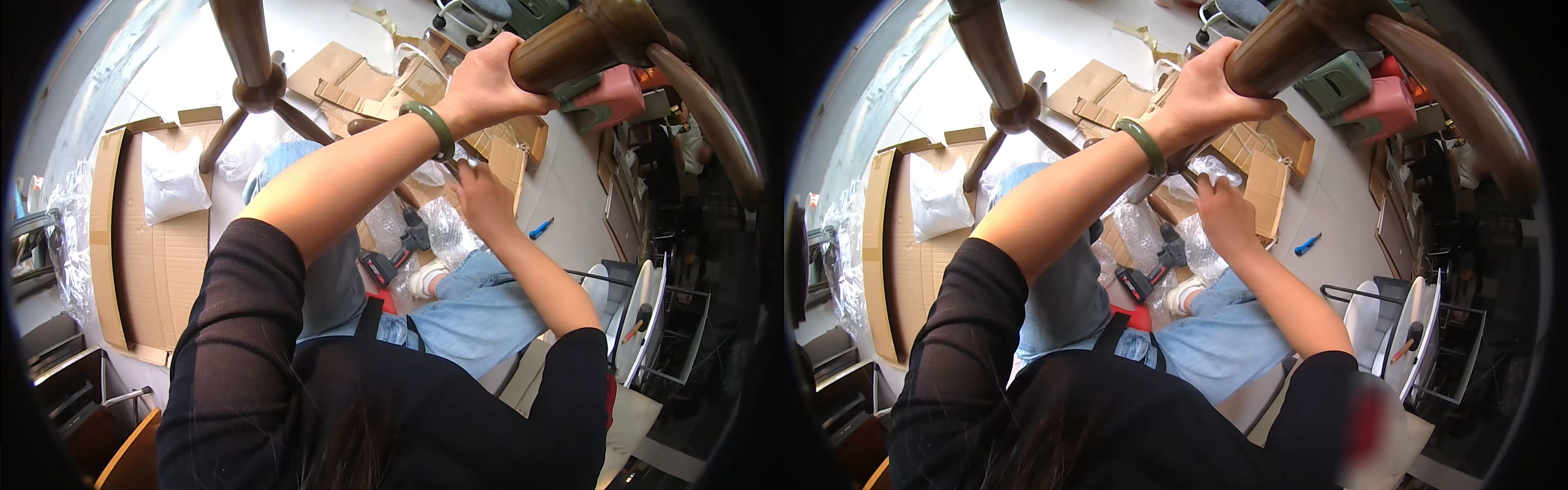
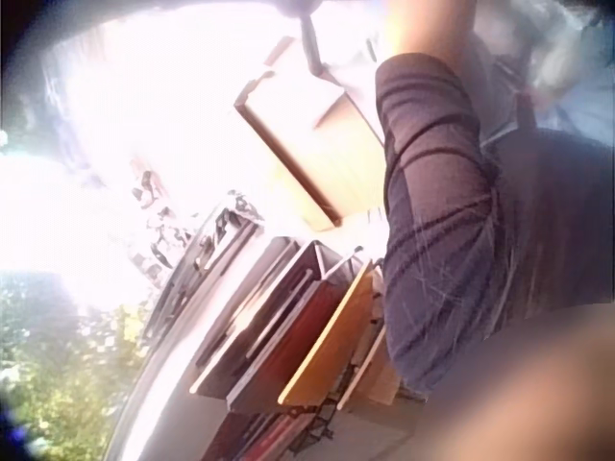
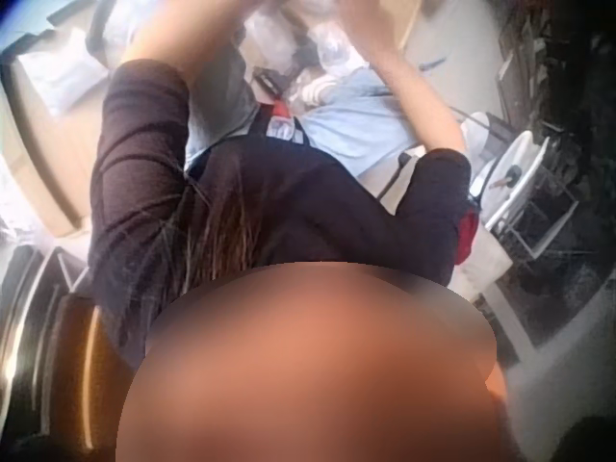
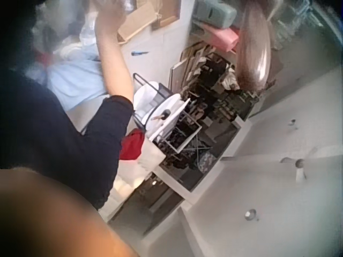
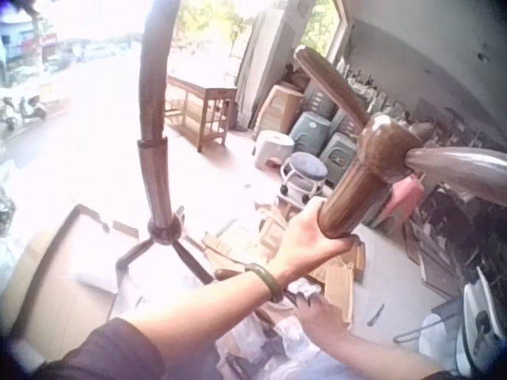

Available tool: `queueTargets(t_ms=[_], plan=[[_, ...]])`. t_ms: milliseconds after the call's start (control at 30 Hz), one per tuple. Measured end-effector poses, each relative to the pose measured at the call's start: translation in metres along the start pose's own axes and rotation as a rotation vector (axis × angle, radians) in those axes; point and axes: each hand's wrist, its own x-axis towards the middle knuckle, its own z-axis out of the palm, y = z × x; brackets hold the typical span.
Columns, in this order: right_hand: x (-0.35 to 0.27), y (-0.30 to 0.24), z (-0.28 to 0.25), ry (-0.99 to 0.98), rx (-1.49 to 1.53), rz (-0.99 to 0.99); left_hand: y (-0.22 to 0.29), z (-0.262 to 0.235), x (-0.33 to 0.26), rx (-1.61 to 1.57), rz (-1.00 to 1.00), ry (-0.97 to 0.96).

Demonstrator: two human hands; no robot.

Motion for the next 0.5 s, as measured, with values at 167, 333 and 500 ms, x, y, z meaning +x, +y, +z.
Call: queueTargets(t_ms=[167, 333, 500], plan=[[0.008, 0.014, -0.003, -0.428, 0.662, 0.493, 0.001, 0.001, -0.002, -0.016, -0.036, -0.032], [0.011, 0.014, -0.011, -0.398, 0.776, 0.548, 0.003, -0.002, -0.003, -0.005, -0.006, -0.065], [-0.008, -0.004, -0.003, -0.12, -0.079, 0.015, 0.006, -0.003, -0.003, -0.12, -0.036, -0.156]])
